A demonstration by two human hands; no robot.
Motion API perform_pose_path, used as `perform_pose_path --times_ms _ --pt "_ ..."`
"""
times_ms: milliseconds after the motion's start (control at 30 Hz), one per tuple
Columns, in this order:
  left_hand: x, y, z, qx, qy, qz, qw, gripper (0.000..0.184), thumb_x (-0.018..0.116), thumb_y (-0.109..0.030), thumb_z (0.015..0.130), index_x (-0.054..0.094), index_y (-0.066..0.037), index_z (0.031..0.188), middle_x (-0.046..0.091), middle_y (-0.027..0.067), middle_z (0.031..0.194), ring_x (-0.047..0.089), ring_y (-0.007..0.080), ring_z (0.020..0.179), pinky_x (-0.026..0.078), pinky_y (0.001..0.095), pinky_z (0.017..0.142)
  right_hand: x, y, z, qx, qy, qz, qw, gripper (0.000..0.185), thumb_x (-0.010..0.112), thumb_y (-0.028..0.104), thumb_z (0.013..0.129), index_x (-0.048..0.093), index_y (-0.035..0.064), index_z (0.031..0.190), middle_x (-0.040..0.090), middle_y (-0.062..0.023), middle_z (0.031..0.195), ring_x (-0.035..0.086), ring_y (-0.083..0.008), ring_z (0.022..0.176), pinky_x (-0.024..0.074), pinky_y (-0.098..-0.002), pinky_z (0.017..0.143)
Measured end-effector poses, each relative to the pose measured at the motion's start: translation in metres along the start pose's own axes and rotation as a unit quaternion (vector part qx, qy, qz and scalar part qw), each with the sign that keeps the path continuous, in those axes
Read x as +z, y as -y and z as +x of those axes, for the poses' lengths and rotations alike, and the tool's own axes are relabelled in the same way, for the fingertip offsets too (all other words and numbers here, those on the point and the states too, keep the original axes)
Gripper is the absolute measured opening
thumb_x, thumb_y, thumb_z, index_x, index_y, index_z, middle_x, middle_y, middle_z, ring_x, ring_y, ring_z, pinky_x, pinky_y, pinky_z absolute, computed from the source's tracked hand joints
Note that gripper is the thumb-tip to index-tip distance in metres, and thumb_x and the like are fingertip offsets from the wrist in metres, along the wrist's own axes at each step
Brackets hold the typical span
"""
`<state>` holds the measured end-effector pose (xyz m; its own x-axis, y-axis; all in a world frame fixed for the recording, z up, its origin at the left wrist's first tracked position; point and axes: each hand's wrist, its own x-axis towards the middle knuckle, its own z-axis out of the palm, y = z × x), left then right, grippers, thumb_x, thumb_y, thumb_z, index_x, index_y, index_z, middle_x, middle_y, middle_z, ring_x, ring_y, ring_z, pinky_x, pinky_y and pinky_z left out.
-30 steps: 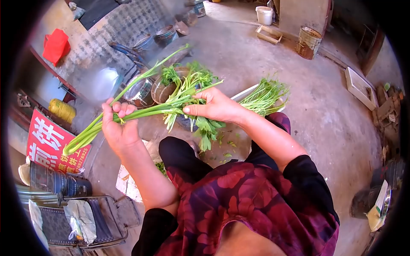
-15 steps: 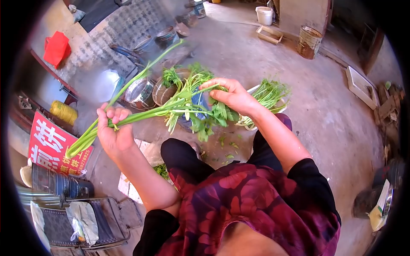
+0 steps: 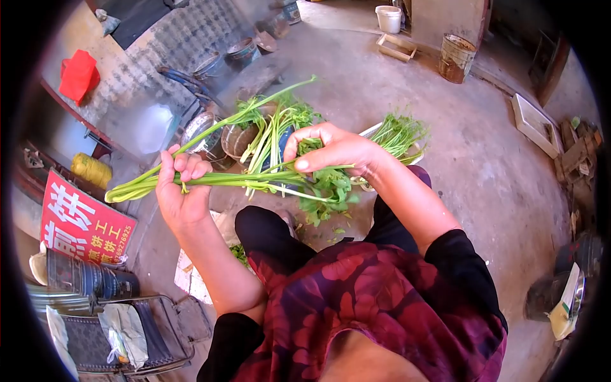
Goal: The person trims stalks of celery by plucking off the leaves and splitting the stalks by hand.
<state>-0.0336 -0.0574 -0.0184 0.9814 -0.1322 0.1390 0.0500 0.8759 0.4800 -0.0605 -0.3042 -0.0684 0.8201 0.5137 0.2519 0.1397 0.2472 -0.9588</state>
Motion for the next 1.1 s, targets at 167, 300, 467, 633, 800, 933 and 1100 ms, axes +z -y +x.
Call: perform_pose_path --times_ms 167,300,467,633,800,933,1100 --pt "0.000 0.001 0.000 0.006 -0.009 0.001 1.000 0.018 0.048 -0.017 0.086 0.044 -0.001 0.092 0.037 0.0018 0.061 0.033 0.0107 0.052 0.030 0.0257 0.050 0.002 -0.004 0.004 -0.009 0.007 -0.093 0.996 0.015 0.065 0.009 0.072 0.059 0.0020 0.083 0.056 0.0009 0.076 0.050 -0.0064 0.073 0.0403 -0.0215 0.068" --pt "-0.004 -0.001 0.003 -0.005 -0.018 -0.019 1.000 0.018 0.048 -0.016 0.086 0.044 -0.001 0.093 0.037 0.0021 0.061 0.033 0.0108 0.052 0.030 0.0262 0.051 0.002 0.000 0.006 0.031 -0.056 -0.032 0.997 0.009 0.062 0.008 0.073 0.059 0.0032 0.080 0.056 0.0015 0.074 0.049 -0.0059 0.072 0.0389 -0.0206 0.067" --pt "0.010 0.013 -0.002 -0.011 -0.040 0.003 0.999 0.016 0.045 -0.017 0.087 0.044 -0.002 0.087 0.037 0.0020 0.061 0.033 0.0107 0.052 0.031 0.0270 0.053 -0.008 -0.015 0.009 0.031 -0.199 -0.106 0.974 0.008 0.060 0.011 0.074 0.058 0.0035 0.074 0.056 -0.0001 0.070 0.050 -0.0073 0.066 0.0398 -0.0211 0.060" --pt "0.001 -0.020 0.007 -0.023 -0.010 -0.080 0.996 0.019 0.042 -0.017 0.087 0.040 -0.006 0.072 0.035 0.0016 0.062 0.032 0.0121 0.053 0.030 0.0277 0.054 -0.078 -0.050 -0.011 0.024 -0.322 0.095 0.941 0.005 0.056 0.009 0.076 0.057 0.0043 0.077 0.057 -0.0038 0.071 0.053 -0.0118 0.064 0.0447 -0.0248 0.058" --pt "0.006 -0.019 0.020 -0.031 -0.065 -0.113 0.991 0.011 0.046 -0.008 0.082 0.041 -0.005 0.073 0.035 0.0010 0.061 0.032 0.0121 0.053 0.030 0.0279 0.053 -0.101 -0.060 -0.025 -0.006 -0.366 0.055 0.929 0.005 0.058 0.007 0.078 0.057 0.0033 0.081 0.057 -0.0043 0.071 0.053 -0.0110 0.060 0.0457 -0.0241 0.052" --pt "0.011 -0.010 0.033 -0.042 -0.073 -0.099 0.992 0.006 0.048 -0.001 0.079 0.043 -0.004 0.079 0.038 0.0011 0.060 0.034 0.0122 0.052 0.032 0.0276 0.052 -0.118 -0.062 -0.040 0.030 -0.375 0.073 0.924 0.012 0.062 0.013 0.077 0.059 0.0044 0.084 0.057 -0.0025 0.072 0.052 -0.0098 0.060 0.0455 -0.0233 0.052" --pt "0.019 0.006 0.044 -0.098 -0.053 -0.119 0.987 0.011 0.042 -0.012 0.087 0.042 -0.001 0.086 0.039 0.0030 0.060 0.034 0.0131 0.051 0.033 0.0277 0.051 -0.085 -0.038 -0.031 0.061 -0.237 0.020 0.969 0.021 0.064 0.014 0.076 0.059 0.0062 0.096 0.056 0.0002 0.071 0.052 -0.0066 0.058 0.0439 -0.0202 0.051"
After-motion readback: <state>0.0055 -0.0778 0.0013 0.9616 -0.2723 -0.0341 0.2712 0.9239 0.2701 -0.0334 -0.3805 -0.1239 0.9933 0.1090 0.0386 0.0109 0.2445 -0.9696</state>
